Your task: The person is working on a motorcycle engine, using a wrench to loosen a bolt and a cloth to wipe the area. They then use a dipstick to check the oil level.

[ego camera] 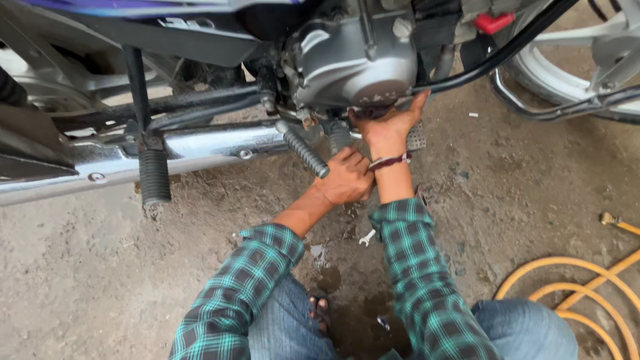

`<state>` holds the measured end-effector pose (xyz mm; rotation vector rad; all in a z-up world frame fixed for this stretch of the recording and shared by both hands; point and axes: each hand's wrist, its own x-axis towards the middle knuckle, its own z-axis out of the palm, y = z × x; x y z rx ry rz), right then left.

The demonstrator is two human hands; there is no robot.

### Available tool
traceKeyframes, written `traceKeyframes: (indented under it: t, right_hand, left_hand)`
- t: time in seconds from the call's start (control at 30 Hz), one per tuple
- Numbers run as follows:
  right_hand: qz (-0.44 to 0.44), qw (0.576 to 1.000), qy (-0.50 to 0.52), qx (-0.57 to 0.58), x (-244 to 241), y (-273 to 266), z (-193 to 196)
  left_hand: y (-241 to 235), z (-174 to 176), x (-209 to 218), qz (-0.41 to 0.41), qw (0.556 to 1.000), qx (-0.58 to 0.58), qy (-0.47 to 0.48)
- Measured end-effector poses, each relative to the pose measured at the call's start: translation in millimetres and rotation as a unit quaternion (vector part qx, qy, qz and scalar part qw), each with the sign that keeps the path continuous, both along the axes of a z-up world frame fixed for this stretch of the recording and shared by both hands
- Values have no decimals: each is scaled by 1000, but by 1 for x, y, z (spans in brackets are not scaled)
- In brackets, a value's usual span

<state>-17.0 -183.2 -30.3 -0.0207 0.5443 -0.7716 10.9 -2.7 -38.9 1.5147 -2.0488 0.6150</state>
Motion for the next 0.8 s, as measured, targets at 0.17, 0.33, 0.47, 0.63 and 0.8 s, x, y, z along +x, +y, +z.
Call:
traceKeyframes:
  t: [0.17,0.33,0.47,0.63,0.8]
  right_hand:
    - [-40,997,-19,62,-7,23,11]
    - [-78,996,-1,38,-14,24,16]
    - [-71,997,-7,17,-3,1,16]
    - [-94,981,-7,-171,-3,-25,20]
    - [-104,968,17,-226,-7,-3,25]
  left_hand:
    - [6,5,3,-6,1000,30,-6]
    - [3,10,0,-19,1000,22,5]
    - [8,6,2,10,1000,0,-18]
    - [4,9,1,-4,1000,11,9]
    - [4,12,1,4,1000,9,0]
